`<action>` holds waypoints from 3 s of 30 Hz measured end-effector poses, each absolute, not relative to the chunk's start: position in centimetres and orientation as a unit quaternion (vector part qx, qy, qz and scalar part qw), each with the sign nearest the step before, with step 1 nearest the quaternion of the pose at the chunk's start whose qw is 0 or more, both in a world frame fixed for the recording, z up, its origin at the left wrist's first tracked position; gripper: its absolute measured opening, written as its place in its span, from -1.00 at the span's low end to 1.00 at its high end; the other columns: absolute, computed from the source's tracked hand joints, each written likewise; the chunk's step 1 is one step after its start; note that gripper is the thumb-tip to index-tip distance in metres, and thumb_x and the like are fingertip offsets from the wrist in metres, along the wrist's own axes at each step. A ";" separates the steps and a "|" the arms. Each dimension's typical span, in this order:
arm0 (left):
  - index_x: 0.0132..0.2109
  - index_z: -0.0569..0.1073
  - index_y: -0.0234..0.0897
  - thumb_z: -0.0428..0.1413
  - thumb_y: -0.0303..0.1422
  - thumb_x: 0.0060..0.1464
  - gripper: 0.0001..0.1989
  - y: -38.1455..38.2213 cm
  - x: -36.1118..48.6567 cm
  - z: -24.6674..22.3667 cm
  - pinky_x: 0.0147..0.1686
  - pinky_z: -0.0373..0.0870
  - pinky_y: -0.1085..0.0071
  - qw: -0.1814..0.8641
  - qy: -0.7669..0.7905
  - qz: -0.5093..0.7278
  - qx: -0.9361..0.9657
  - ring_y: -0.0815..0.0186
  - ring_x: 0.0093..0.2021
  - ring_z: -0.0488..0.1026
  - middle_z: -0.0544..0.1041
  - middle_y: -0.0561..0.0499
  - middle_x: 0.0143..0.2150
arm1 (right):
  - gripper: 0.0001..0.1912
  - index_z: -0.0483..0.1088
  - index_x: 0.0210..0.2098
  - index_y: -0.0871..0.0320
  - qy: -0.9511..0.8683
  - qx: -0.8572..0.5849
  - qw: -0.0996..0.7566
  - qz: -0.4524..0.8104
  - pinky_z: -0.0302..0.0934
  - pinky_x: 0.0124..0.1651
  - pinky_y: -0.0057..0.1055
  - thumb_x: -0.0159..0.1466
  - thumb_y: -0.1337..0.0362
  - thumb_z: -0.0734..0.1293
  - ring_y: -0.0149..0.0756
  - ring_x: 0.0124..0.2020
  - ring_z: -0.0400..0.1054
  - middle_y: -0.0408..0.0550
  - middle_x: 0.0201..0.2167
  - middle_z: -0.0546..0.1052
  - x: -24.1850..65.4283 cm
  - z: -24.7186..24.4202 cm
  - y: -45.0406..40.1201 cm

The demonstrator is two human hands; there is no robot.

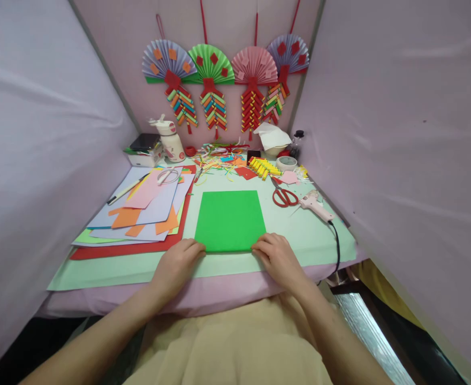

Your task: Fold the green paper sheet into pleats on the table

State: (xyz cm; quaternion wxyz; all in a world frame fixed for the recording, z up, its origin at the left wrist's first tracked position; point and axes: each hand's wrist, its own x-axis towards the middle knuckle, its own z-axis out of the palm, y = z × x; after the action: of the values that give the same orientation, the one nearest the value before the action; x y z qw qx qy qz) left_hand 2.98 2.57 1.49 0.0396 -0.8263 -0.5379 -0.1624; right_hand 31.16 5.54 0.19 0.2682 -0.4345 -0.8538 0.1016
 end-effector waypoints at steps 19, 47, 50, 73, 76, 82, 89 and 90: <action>-0.34 0.56 -0.26 0.06 -0.24 0.07 -0.76 8.7 2.8 6.1 -0.42 0.20 0.44 -0.181 -0.585 0.070 -0.787 0.25 -0.34 0.44 0.56 -0.08 -0.34 | -0.76 0.42 -0.44 0.11 -0.793 -0.562 0.073 0.222 0.01 -0.30 -0.43 0.21 0.10 0.26 -0.32 -0.36 0.33 -0.11 -0.38 0.52 31.3 3.2 8.8; -0.27 0.56 -0.35 0.02 -0.15 0.04 -0.63 10.9 3.4 8.1 -0.47 0.17 0.44 -0.198 -0.533 0.233 -0.789 0.27 -0.41 0.40 0.54 -0.12 -0.38 | -0.59 0.46 -0.51 0.10 -0.802 -0.555 -0.111 0.191 -0.04 -0.31 -0.39 0.15 -0.10 0.26 -0.28 -0.41 0.33 -0.10 -0.50 0.51 31.4 4.5 12.1; -0.27 0.56 -0.35 0.03 -0.16 0.05 -0.64 10.8 3.5 8.2 -0.45 0.18 0.44 -0.194 -0.535 0.235 -0.788 0.27 -0.40 0.41 0.55 -0.12 -0.38 | -0.59 0.44 -0.53 0.11 -0.804 -0.554 -0.114 0.184 -0.04 -0.30 -0.38 0.16 -0.09 0.26 -0.29 -0.41 0.32 -0.11 -0.50 0.51 31.4 4.5 12.1; -0.20 0.56 -0.45 0.04 -0.15 0.14 -0.59 9.8 4.3 8.6 -0.33 0.31 0.38 -0.146 -0.551 0.256 -0.780 0.09 -0.23 0.50 0.56 -0.30 -0.23 | -0.61 0.49 -0.49 0.12 -0.810 -0.557 -0.115 0.141 0.00 -0.21 -0.31 0.19 -0.06 0.27 -0.17 -0.29 0.38 0.00 -0.43 0.53 31.1 4.6 11.4; -0.17 0.56 -0.47 0.02 -0.15 0.16 -0.57 9.7 4.2 8.2 -0.30 0.33 0.35 -0.144 -0.555 0.259 -0.777 0.05 -0.20 0.51 0.55 -0.33 -0.21 | -0.60 0.48 -0.50 0.12 -0.811 -0.557 -0.114 0.139 -0.01 -0.24 -0.32 0.18 -0.07 0.27 -0.18 -0.31 0.37 -0.02 -0.44 0.54 31.1 4.5 11.4; -0.18 0.56 -0.45 0.00 -0.13 0.17 -0.57 9.9 3.7 7.2 -0.30 0.32 0.38 -0.135 -0.544 0.251 -0.789 0.08 -0.20 0.51 0.56 -0.31 -0.21 | -0.60 0.47 -0.52 0.13 -0.812 -0.553 -0.119 0.144 -0.02 -0.24 -0.34 0.20 -0.05 0.27 -0.20 -0.31 0.38 -0.01 -0.45 0.53 31.2 4.5 11.4; -0.24 0.53 -0.43 0.00 -0.12 0.17 -0.58 9.6 3.1 6.6 -0.32 0.32 0.32 -0.105 -0.551 0.225 -0.797 0.05 -0.23 0.50 0.54 -0.30 -0.25 | -0.59 0.46 -0.50 0.14 -0.810 -0.565 -0.112 0.114 -0.01 -0.26 -0.33 0.19 -0.08 0.28 -0.16 -0.30 0.38 0.01 -0.43 0.53 31.4 4.3 11.1; -0.24 0.52 -0.43 0.01 -0.12 0.17 -0.59 9.3 3.0 6.5 -0.30 0.32 0.31 -0.086 -0.553 0.208 -0.803 0.05 -0.23 0.49 0.53 -0.30 -0.26 | -0.61 0.46 -0.48 0.14 -0.811 -0.568 -0.095 0.100 0.00 -0.25 -0.33 0.19 -0.07 0.29 -0.15 -0.28 0.37 0.01 -0.41 0.53 31.4 4.2 10.9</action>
State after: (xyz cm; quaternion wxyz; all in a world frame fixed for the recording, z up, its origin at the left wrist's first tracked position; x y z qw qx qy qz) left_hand 3.02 9.33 6.49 -0.0861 -0.8026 -0.5526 0.2077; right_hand 31.43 10.90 4.23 -0.0954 -0.5682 -0.8112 0.0997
